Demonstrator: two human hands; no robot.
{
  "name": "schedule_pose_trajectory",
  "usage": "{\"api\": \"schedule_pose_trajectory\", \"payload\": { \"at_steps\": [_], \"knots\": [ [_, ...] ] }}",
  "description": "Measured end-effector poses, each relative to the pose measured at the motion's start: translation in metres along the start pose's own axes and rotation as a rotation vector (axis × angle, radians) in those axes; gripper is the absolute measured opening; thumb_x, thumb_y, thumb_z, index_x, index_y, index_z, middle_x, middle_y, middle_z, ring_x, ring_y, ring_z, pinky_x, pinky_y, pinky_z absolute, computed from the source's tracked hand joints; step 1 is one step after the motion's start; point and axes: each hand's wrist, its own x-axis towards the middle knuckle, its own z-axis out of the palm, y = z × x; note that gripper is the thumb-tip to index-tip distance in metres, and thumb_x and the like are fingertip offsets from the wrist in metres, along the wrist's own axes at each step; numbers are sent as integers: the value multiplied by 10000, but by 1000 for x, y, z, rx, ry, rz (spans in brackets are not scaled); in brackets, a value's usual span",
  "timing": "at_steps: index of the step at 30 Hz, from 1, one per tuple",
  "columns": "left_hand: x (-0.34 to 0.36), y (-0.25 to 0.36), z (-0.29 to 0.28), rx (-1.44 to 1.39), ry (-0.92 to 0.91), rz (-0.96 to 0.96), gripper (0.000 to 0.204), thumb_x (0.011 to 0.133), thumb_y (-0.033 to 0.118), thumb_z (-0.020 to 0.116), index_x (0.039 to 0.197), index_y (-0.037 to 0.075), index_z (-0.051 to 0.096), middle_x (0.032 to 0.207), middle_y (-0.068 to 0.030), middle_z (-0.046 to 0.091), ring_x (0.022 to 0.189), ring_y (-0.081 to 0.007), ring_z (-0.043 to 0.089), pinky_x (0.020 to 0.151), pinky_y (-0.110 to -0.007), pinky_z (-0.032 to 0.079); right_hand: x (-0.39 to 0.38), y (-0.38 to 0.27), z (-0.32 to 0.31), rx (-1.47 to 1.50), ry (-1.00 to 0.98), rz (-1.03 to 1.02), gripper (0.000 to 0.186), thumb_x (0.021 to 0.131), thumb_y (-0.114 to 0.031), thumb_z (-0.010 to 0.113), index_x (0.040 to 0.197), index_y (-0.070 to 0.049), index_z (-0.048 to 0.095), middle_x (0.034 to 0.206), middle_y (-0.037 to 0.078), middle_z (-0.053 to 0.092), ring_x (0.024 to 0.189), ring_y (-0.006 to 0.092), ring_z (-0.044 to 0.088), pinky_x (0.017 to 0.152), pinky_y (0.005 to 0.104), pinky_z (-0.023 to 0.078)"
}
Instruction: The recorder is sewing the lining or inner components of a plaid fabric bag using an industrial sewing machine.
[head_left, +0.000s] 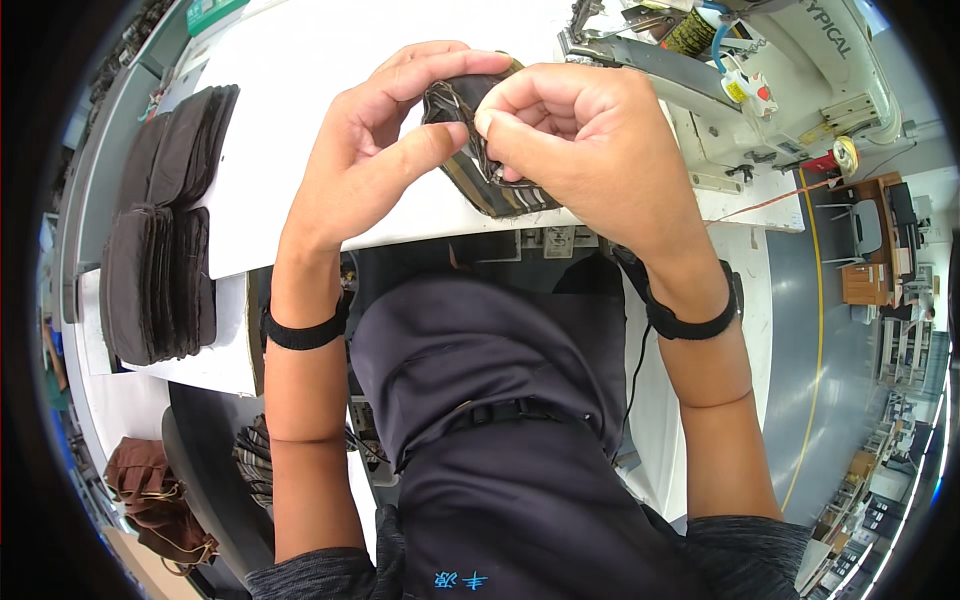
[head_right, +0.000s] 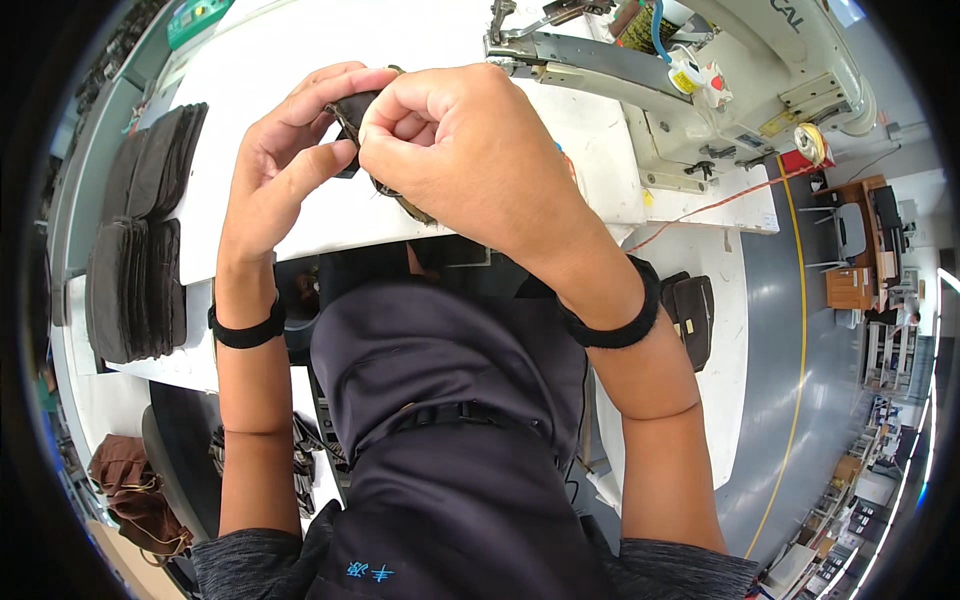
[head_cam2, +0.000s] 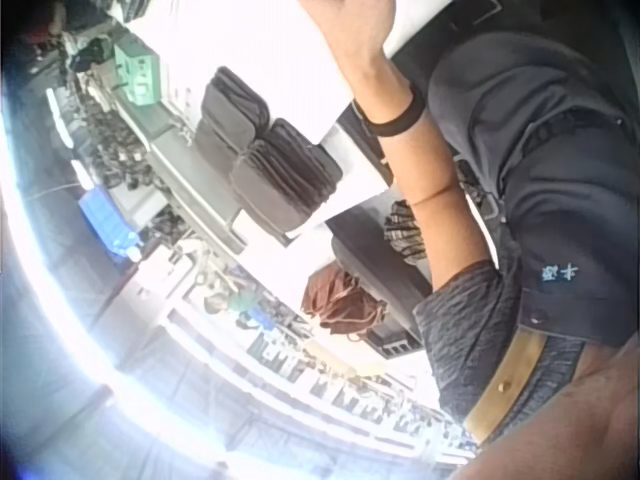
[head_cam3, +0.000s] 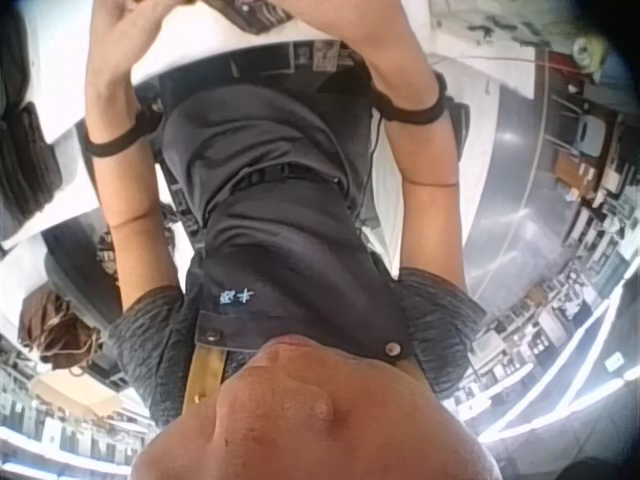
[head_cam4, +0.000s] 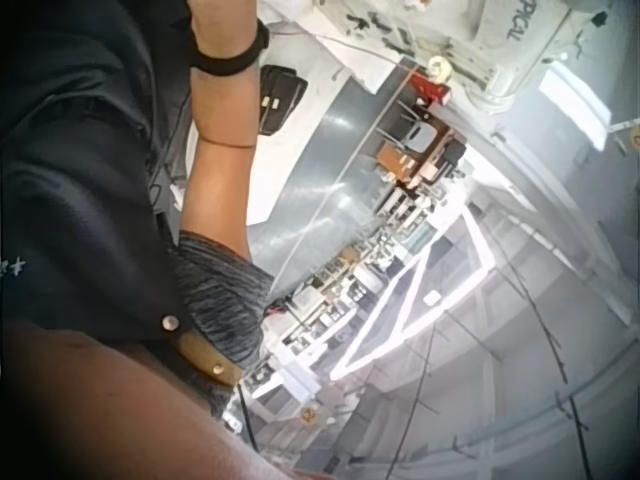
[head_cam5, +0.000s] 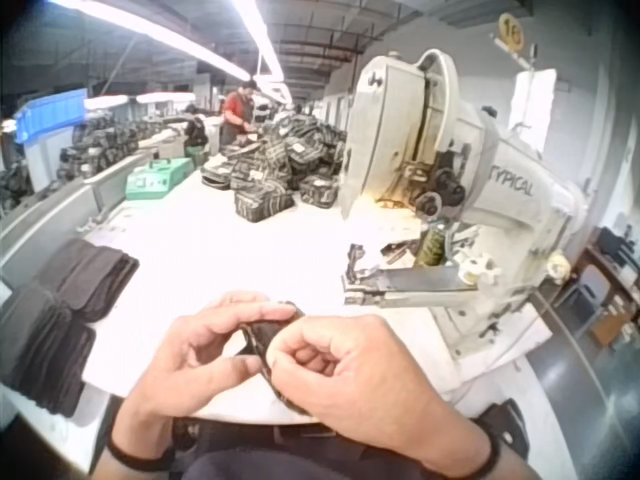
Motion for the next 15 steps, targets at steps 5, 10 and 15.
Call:
{"api": "schedule_pose_trajectory", "payload": {
  "at_steps": [5, 10, 15],
  "knots": [
    [-2, -5, -1, -108, 10, 14, 504, 863, -36, 667, 1366, -9, 700, 1355, -124, 631, 1312, -236, 574, 1163, -375, 405, 0, 1, 2, 10, 7, -10, 127, 882, -75, 718, 802, 22, 704, 684, 29, 687, 642, 46, 610, 591, 228, 497],
    [-2, -6, -3, -4, -11, 32, 497, 902, 76, 645, 1385, -35, 673, 1431, -124, 606, 1245, -228, 615, 1019, -343, 512, 0, 1, 5, 14, 23, -8, 127, 876, -77, 723, 797, 20, 703, 680, 37, 696, 632, 48, 616, 585, 228, 502],
    [-3, -6, -3, -18, -19, 40, 482, 924, 99, 671, 1388, -32, 674, 1436, -127, 605, 1257, -234, 617, 1036, -353, 515, -2, 1, 6, 4, 28, -13, 133, 868, -88, 735, 794, 17, 704, 677, 49, 707, 625, 65, 639, 592, 237, 518]
  ]
}}
